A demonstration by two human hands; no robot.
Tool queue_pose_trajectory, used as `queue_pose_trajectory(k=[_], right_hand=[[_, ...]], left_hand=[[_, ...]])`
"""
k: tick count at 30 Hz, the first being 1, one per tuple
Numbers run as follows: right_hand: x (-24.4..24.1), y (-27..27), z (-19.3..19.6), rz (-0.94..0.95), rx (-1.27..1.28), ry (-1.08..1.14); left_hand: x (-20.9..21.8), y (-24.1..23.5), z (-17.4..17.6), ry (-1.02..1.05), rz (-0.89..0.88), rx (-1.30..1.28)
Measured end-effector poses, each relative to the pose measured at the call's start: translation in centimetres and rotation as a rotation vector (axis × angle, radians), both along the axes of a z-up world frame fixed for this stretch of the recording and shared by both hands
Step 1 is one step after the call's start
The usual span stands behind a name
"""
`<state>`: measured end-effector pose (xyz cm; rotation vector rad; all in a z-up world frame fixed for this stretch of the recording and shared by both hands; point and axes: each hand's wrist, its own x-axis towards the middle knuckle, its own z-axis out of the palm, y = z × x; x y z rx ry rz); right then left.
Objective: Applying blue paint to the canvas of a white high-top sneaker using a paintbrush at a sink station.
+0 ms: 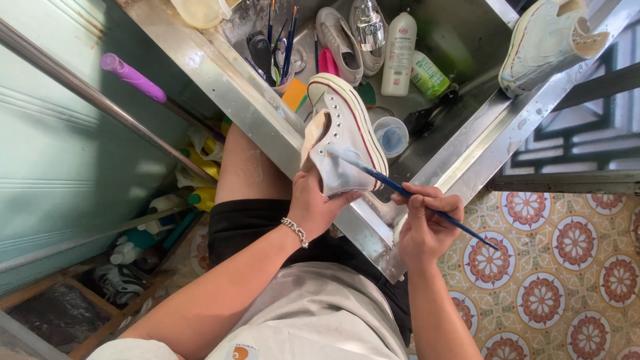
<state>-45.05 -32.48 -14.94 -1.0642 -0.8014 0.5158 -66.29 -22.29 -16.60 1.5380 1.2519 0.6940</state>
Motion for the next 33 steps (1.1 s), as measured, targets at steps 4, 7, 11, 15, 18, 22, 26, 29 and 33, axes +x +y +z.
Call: queue_pose_trajectory(k=[4,7,11,15,18,22,26,29,33], right_hand=[[-2.0,0.1,1.5,0.028,-0.024,-0.109],[-1.1,-1.2,1.0,0.014,-0.029,-0.111],[0.3,-0.6,0.1,-0.044,-0.030,-0.066],[-2.0,-2.0,1.0,-0.029,-0.059,-0.033],[-1.1,-4.0,-0.1,-0.140,-0.137,0.078],[0.4,-4.7,-1.3,-0.320,-0.174,0.076],[-2.9,-5.2,0.6,-0.287,-0.188,0.164],[-1.6,-5.6,-0.4,-0.357,-0.193,0.161],[-1.4,-5.4,0.0,-0.411,-0.165,0.128]], left_hand=[[0.0,-0.2,-2.0,0.000,-0.019,-0.018],[0.1,-0.1,-1.7,-0.001,-0.032,-0.042],[0.2,0.2,-0.2,0.030,-0.031,-0.011],[0.2,-0.1,-1.4,0.041,-0.023,-0.036],[0.0,-0.1,-1.3,0.024,-0.031,-0.019],[0.4,0.0,0.0,0.039,-0.010,0.015],[0.5,-0.4,-2.8,0.085,-0.011,-0.024],[0.3,0.3,0.2,0.075,0.000,-0.065],[0.1,0.0,-0.4,0.069,0.007,0.003]])
